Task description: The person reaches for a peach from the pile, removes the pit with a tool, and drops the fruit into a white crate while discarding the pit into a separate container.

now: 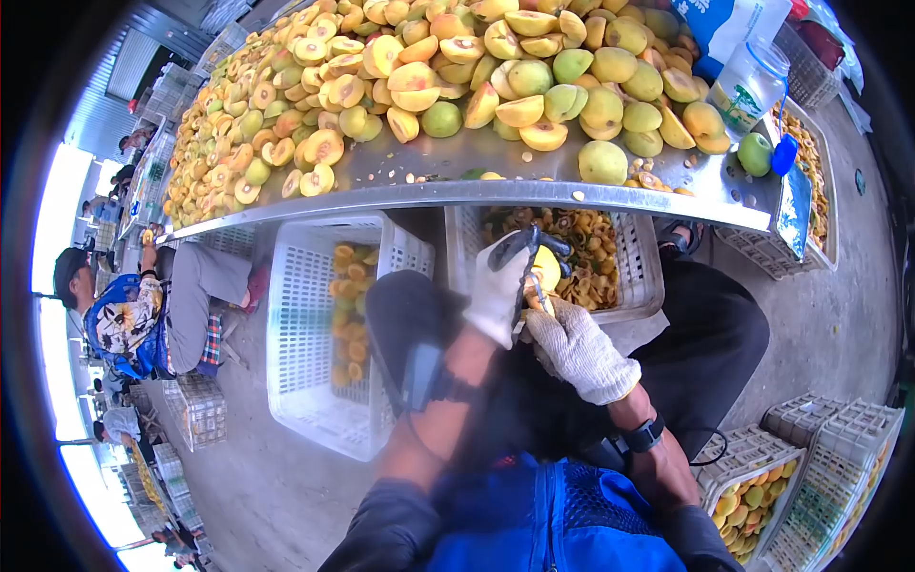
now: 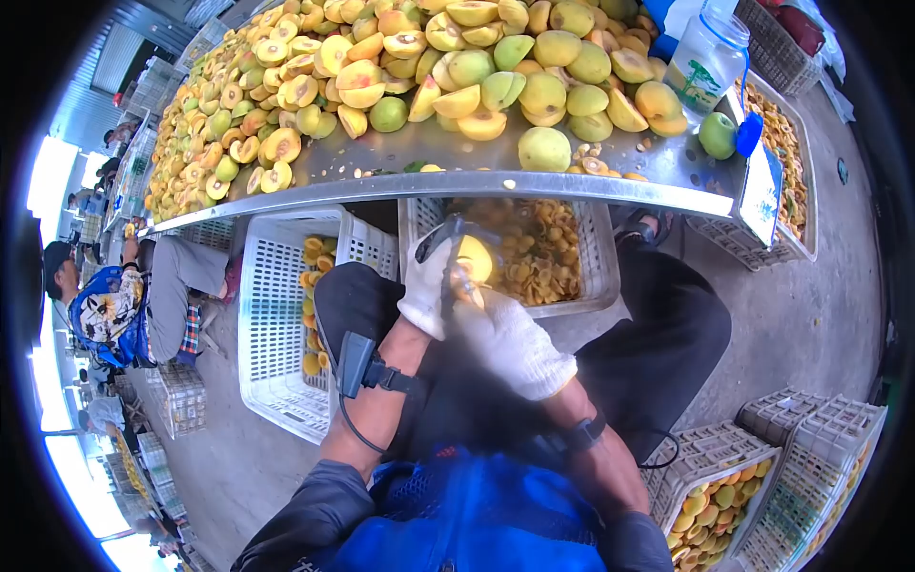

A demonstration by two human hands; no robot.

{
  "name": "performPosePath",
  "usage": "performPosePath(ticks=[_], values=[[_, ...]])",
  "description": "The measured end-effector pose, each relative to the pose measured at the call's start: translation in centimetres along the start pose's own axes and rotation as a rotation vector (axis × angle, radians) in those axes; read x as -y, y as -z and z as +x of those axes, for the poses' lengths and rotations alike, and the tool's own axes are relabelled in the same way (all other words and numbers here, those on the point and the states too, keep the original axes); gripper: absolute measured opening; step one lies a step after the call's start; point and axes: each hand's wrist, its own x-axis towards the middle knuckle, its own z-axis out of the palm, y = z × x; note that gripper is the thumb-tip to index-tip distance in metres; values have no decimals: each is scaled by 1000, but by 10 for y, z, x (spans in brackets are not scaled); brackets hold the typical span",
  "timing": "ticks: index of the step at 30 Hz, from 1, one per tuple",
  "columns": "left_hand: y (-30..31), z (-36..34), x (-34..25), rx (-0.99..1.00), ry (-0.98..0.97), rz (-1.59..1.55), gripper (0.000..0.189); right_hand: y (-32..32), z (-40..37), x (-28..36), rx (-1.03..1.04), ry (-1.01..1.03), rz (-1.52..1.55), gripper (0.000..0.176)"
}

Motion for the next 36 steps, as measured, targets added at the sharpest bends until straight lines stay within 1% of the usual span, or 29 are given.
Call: performPosePath(ticks=[1,2,3,5,6,8,9,11,12,14,15,16,17,19,21,22,23,24,26,27,29,31,32,34,36], values=[[1,0,0,55,-60,58,27,2,-1,1,26,-95,93,28],[-2,-1,-1,43,-32,30,25,6,-2,4,81,-147,70,24],[1,1,3,65,-53,32,26,11,-3,8,136,-198,46,22],[14,5,19,103,-90,39,26,11,-5,8,173,-292,183,22],[16,5,24,71,-88,51,26,9,-5,8,151,-331,340,25],[14,4,31,-4,-56,38,26,5,-4,4,112,-274,397,31],[11,4,31,-51,-27,9,26,4,-3,-1,101,-183,291,31],[0,3,28,-178,85,-128,26,5,-4,-4,97,-84,75,26],[-5,1,21,-96,26,-105,29,7,-4,-4,108,-75,-34,22],[-5,0,21,-57,-57,-42,31,7,-6,-2,106,-110,-131,21],[-5,1,20,-33,-101,-8,32,6,-5,1,84,-147,-120,22],[-2,1,20,-35,-79,33,32,6,-5,4,89,-196,-55,23],[-5,-1,18,-60,-69,-9,28,7,-5,6,92,-246,10,24],[-7,-5,17,-118,-19,-52,24,9,-5,8,169,-369,245,26],[0,-3,24,-179,62,-58,24,-2,-2,5,59,-215,194,25],[-4,-2,25,-248,54,-62,25,-5,1,2,1,-131,165,28],[-8,1,25,-308,44,-64,26,-6,5,-14,-90,151,-88,28],[-2,2,37,-280,57,-174,27,-8,9,-38,-184,429,-343,28],[-10,1,26,-288,112,-112,28,-9,5,-43,-162,414,-282,29],[-11,0,21,-292,138,-79,29,-7,0,-23,-58,127,32,30],[0,-4,27,-148,157,-5,28,-1,-7,-3,73,-266,457,30],[4,-10,35,-41,146,-137,33,7,-10,2,131,-473,678,30],[10,-10,41,2,129,-178,37,2,-12,2,107,-395,726,36],[32,-5,68,71,121,-285,46,1,-12,0,107,-334,718,38],[76,-9,122,118,171,-409,54,-1,-11,1,120,-275,697,41]])
